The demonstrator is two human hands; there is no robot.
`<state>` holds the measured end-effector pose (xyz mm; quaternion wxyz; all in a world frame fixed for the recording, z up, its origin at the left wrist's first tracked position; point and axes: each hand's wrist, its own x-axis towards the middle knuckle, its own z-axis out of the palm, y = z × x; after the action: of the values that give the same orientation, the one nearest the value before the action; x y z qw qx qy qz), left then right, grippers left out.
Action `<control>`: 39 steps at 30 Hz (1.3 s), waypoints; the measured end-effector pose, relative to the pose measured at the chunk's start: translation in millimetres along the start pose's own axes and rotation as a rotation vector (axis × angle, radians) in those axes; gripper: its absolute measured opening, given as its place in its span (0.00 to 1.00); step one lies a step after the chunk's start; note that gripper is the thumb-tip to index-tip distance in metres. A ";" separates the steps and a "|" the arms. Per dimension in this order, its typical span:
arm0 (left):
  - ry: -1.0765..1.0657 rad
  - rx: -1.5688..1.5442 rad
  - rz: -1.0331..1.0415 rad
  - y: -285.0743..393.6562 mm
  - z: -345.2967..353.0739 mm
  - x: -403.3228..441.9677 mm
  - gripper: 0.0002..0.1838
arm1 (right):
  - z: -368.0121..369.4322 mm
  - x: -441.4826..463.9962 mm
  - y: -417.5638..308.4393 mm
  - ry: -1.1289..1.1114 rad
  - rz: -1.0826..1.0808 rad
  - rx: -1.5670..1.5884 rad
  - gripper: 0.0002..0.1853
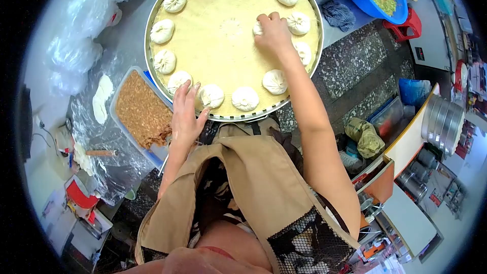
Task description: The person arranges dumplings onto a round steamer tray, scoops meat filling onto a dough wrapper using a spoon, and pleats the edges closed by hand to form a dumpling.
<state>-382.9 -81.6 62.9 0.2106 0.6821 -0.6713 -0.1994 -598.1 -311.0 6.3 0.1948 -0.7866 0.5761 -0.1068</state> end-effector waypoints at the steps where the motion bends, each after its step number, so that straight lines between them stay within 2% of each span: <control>1: 0.006 -0.002 0.013 0.2 0.8 1.7 0.37 | 1.7 -0.2 0.2 0.003 0.003 -0.002 0.25; 4: -0.001 0.009 0.025 1.3 0.1 3.9 0.37 | -3.8 -4.7 -2.9 -0.007 0.019 -0.053 0.25; 7: -0.008 0.029 0.016 0.7 -3.6 7.7 0.36 | -25.2 -10.6 12.2 0.121 -0.035 0.090 0.26; 9: -0.014 0.036 0.003 -2.4 -4.4 5.2 0.36 | -39.5 -11.5 42.1 0.408 0.003 0.136 0.26; 13: -0.005 0.049 0.009 -4.0 -3.8 6.0 0.36 | -43.9 -8.7 71.8 0.370 0.074 -0.019 0.28; 15: -0.021 0.041 -0.007 -0.8 -5.8 8.0 0.36 | -39.1 -3.3 75.9 0.196 0.007 -0.097 0.29; 16: -0.020 0.034 -0.002 1.0 -5.9 9.6 0.36 | -34.8 -3.0 75.8 0.196 -0.017 -0.143 0.29; 19: -0.028 0.032 -0.004 4.6 -5.4 12.2 0.36 | -34.7 2.0 79.9 0.091 0.060 -0.041 0.28; 22: -0.021 0.037 -0.025 2.8 -3.1 11.6 0.35 | -34.2 1.0 83.6 0.143 0.104 0.035 0.26; 26: -0.005 0.067 0.003 -11.7 0.8 -4.7 0.35 | -23.7 3.1 110.7 0.098 -0.077 -0.075 0.31; 27: 0.054 0.042 -0.019 -12.3 -1.6 -11.7 0.34 | -14.0 7.9 125.8 0.126 -0.107 -0.082 0.32; 28: 0.084 0.013 -0.024 -18.1 -7.4 -21.5 0.33 | -28.9 4.1 102.8 0.136 -0.107 -0.026 0.34; 29: 0.186 -0.028 -0.048 -19.2 -20.4 -29.1 0.30 | -28.2 1.4 86.0 0.281 -0.106 -0.157 0.34; 31: 0.346 -0.032 -0.121 -42.4 -38.5 -52.7 0.27 | -35.6 -12.5 41.1 0.439 -0.319 -0.055 0.30; 32: 0.434 0.050 -0.183 -59.6 -48.5 -67.5 0.26 | -39.1 -27.5 -4.1 0.430 -0.260 0.034 0.27; 33: 0.514 0.126 -0.231 -77.2 -56.7 -80.1 0.25 | -39.5 -43.2 -45.7 0.360 -0.230 0.138 0.24; 35: 0.606 0.140 -0.283 -122.9 -81.9 -108.1 0.22 | -20.7 -71.1 -99.3 0.236 -0.352 0.235 0.23; 37: 0.840 0.040 -0.429 -198.3 -88.7 -142.8 0.20 | -3.4 -112.1 -165.6 0.119 -0.549 0.243 0.21; 39: 0.934 -0.103 -0.602 -292.0 -105.7 -169.5 0.19 | 17.9 -158.6 -218.5 -0.016 -0.568 0.331 0.19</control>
<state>-84.7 92.8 -13.0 0.4524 0.8485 -0.2716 0.0404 -451.8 -100.6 92.9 0.2871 -0.8743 0.3071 -0.2428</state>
